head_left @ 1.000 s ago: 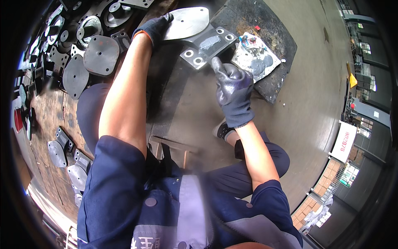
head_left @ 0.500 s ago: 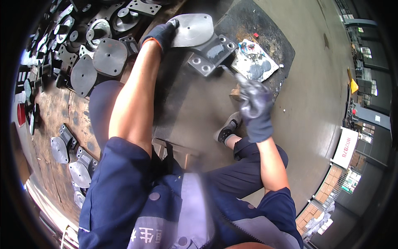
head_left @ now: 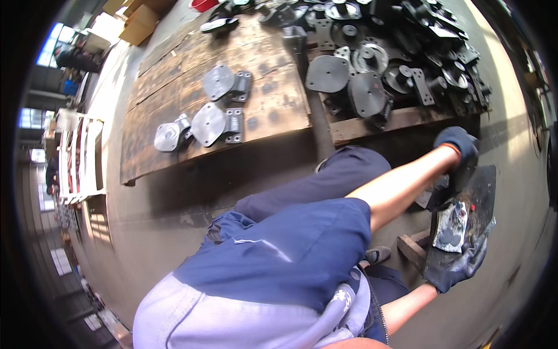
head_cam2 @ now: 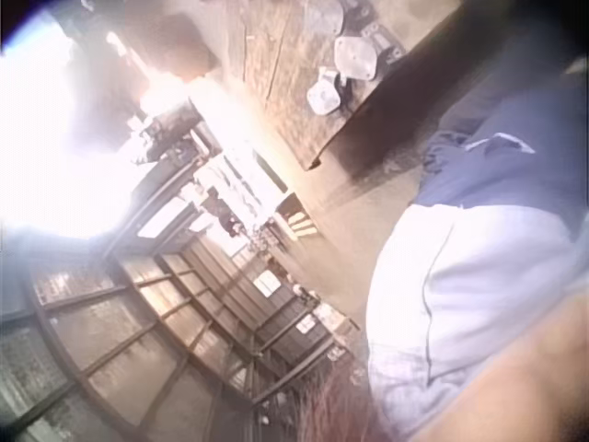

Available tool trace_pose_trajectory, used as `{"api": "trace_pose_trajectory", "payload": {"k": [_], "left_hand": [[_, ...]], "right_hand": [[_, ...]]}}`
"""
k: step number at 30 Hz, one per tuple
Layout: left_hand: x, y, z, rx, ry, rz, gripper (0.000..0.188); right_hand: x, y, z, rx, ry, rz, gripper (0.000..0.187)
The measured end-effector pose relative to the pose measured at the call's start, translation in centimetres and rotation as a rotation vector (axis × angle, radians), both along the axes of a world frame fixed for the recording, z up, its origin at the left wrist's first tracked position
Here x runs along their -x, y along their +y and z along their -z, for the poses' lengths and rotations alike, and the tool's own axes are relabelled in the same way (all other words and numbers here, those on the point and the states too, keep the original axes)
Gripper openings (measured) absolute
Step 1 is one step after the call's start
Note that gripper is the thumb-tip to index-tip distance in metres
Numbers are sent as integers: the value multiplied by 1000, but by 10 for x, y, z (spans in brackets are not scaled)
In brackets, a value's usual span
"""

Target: The person mixes a grey paste on a paper sheet using a small tool, then applies the paste to the surface of metal parts. The person picks up each part, applies the paste, and places it back on the table.

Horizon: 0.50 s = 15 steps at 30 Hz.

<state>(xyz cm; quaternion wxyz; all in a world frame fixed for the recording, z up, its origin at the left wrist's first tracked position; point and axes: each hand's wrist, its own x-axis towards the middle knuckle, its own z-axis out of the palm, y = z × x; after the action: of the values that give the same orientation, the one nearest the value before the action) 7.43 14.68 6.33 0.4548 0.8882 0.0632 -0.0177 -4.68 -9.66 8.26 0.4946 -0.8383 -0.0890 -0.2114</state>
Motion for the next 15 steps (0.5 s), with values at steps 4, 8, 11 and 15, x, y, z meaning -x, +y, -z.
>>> {"api": "trace_pose_trajectory", "payload": {"k": [4,8,11,15], "left_hand": [[36,15,-52,102,-17,-387,25],[94,84,-62,-153,-213,-499,29],[149,165,-62,-237,-122,-499,37],[238,267,-79,-250,39,-591,38]], "right_hand": [[15,40,-18,286,-190,-45,39],[22,53,-22,217,-174,-104,37],[13,41,-9,-161,49,-177,39],[-1,-7,25,-126,117,-107,46]]}}
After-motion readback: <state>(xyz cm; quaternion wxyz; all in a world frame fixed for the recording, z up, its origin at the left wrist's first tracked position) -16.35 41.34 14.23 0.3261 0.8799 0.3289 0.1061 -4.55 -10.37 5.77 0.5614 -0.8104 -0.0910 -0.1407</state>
